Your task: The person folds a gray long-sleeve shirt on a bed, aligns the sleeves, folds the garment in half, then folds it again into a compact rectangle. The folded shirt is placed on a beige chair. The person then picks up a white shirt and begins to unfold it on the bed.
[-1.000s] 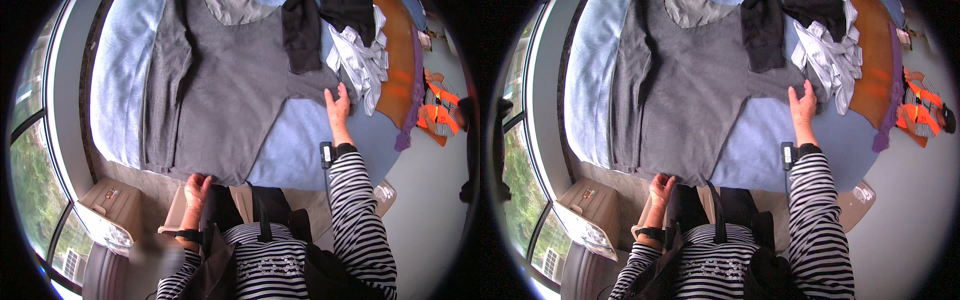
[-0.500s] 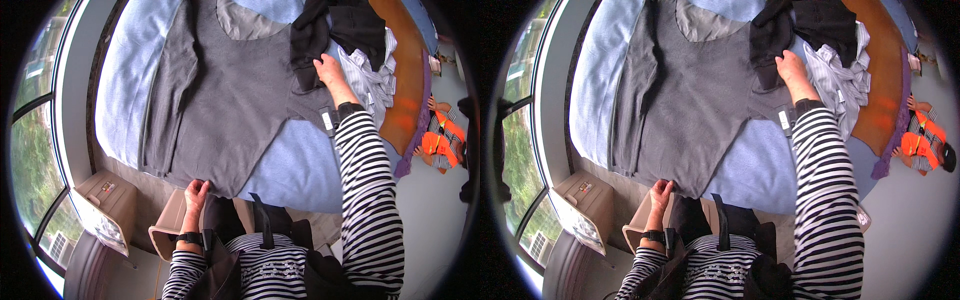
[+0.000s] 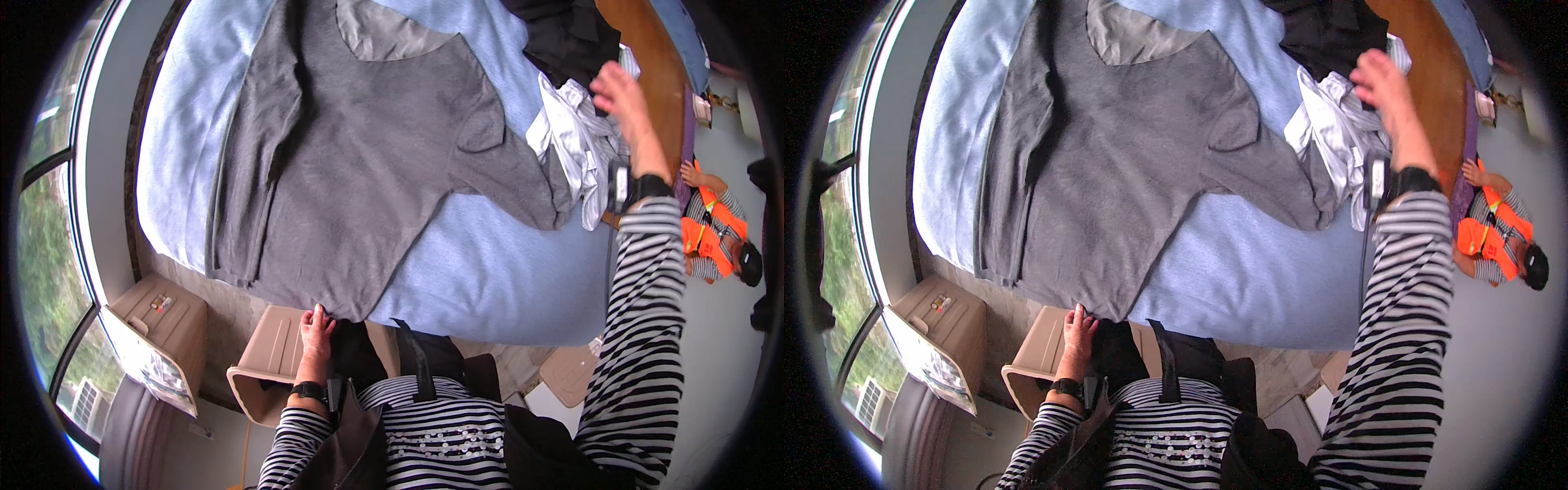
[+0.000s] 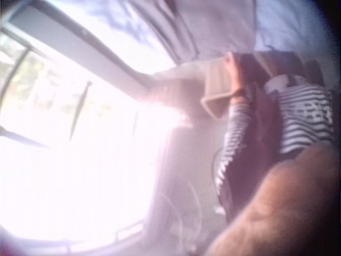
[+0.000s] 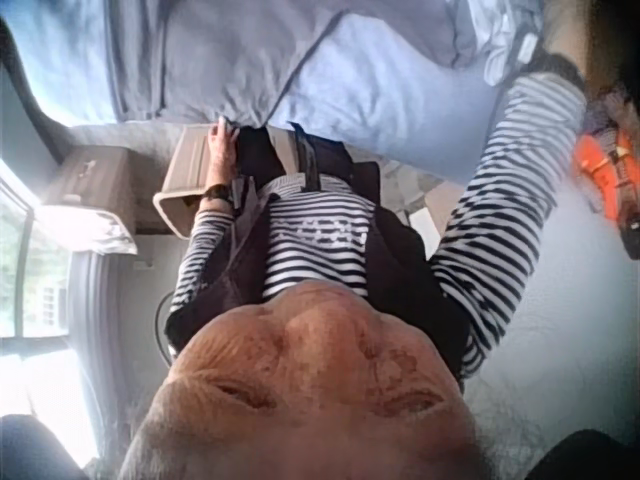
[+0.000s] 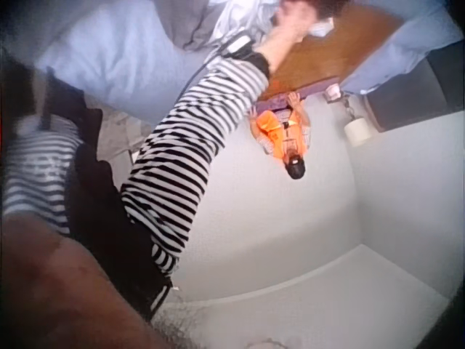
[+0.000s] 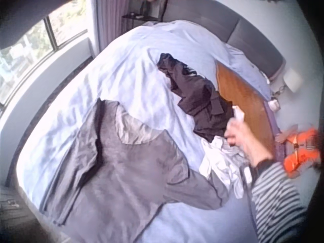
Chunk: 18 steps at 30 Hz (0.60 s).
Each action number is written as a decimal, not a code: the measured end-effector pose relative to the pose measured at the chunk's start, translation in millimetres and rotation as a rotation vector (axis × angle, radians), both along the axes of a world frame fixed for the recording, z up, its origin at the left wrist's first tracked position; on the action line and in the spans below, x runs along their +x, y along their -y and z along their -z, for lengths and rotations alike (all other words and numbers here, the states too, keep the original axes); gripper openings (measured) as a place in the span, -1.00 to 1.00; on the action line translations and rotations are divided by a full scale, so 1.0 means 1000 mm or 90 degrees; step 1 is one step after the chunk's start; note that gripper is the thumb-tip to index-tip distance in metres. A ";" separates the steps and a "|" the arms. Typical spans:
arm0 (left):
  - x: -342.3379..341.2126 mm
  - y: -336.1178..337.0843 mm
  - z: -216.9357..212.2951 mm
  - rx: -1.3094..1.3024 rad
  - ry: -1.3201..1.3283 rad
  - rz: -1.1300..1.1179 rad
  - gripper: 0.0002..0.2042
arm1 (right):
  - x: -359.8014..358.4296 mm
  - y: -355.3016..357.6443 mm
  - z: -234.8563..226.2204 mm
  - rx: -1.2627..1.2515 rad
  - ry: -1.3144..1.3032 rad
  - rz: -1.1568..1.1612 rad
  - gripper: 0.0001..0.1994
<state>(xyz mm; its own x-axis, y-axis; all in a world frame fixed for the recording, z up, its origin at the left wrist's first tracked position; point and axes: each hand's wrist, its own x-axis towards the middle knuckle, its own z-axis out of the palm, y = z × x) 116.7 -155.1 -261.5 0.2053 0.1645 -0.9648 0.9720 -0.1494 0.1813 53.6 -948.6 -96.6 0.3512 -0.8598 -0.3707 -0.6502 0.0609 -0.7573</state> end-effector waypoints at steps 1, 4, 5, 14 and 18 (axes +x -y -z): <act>-0.003 -0.001 -0.001 -0.051 0.008 -0.019 -0.29 | -0.017 -0.017 0.011 0.095 -0.050 -0.099 -0.57; -0.006 -0.003 -0.005 -0.118 -0.042 -0.073 0.03 | -0.063 -0.092 0.055 0.174 -0.197 -0.290 -0.53; -0.008 -0.004 -0.005 -0.135 -0.061 -0.078 0.06 | -0.079 -0.118 0.064 0.178 -0.221 -0.331 -0.45; -0.052 -0.005 0.037 -0.229 -0.204 -0.297 -0.46 | -0.154 -0.180 0.088 -0.146 -0.490 -0.488 -0.56; -0.058 0.001 0.024 -0.322 -0.103 -0.278 -0.56 | -0.173 -0.175 0.094 -0.112 -0.242 -0.368 -0.66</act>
<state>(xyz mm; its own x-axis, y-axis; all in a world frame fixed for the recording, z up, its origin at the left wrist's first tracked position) 58.5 -156.0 -285.7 0.0699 -0.2797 -0.9575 0.9447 0.3269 -0.0266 -119.8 -773.4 -190.6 0.6423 -0.6336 -0.4314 -0.7630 -0.4748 -0.4386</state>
